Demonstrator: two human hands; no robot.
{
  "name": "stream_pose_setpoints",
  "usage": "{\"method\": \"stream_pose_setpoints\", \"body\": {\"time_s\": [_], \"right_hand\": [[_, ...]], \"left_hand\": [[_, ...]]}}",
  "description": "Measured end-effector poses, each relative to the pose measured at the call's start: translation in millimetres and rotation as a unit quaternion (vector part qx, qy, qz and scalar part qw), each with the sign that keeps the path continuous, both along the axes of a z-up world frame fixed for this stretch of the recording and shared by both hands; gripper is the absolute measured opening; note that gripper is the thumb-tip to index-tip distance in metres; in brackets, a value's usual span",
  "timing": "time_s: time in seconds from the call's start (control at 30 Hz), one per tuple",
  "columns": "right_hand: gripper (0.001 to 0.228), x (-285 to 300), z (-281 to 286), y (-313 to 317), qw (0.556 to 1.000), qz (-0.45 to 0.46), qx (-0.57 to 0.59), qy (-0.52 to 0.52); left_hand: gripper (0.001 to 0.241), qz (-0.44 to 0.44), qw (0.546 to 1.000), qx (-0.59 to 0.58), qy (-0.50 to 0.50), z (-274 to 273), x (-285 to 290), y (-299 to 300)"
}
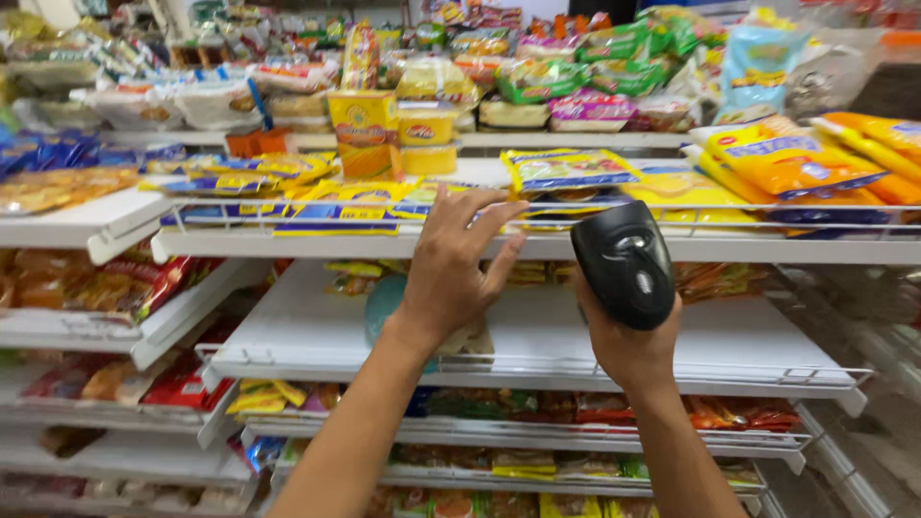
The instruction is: The person uses a handheld barcode scanner to scan several seasoning packets, puts them into a cardboard box, and then uses a spray bottle and a cloth to wipe down an empty shelf.
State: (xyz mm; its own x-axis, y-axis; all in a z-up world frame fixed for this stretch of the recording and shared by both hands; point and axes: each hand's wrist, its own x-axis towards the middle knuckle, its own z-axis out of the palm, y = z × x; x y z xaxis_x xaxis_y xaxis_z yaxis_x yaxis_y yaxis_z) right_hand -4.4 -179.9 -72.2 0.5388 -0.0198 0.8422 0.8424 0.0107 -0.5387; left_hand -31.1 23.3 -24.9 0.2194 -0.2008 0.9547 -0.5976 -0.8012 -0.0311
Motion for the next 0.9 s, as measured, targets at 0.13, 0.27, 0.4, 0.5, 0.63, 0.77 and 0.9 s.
{"method": "stream_pose_setpoints", "body": {"time_s": [0.13,0.27,0.4,0.5,0.63,0.77,0.9], "right_hand": [[0.032,-29,-59,30,0.945,0.292,0.047,0.141],[0.036,-65,-119,72,0.851,0.477,0.021,0.218],[0.033,-109,-182,127,0.812,0.491,-0.035,0.314],[0.038,-152,-229,172,0.749,0.538,-0.034,0.384],[0.04,-209,-302,215,0.689,0.502,-0.236,0.466],[0.045,-244,-384,229,0.576,0.535,-0.425,0.449],[0.047,-257,-462,216,0.524,0.501,-0.601,0.334]], "left_hand": [[0.026,-0.06,0.991,-0.095,0.07,-56,-69,11],[0.034,-0.04,0.966,-0.21,0.142,-124,-140,31],[0.053,0.014,0.93,-0.303,0.208,-196,-206,46],[0.072,0.023,0.848,-0.468,0.249,-250,-252,42],[0.071,0.142,0.784,-0.568,0.207,-344,-312,36],[0.043,0.345,0.681,-0.604,0.229,-459,-361,30],[0.039,0.393,0.489,-0.682,0.377,-553,-393,21]]}}
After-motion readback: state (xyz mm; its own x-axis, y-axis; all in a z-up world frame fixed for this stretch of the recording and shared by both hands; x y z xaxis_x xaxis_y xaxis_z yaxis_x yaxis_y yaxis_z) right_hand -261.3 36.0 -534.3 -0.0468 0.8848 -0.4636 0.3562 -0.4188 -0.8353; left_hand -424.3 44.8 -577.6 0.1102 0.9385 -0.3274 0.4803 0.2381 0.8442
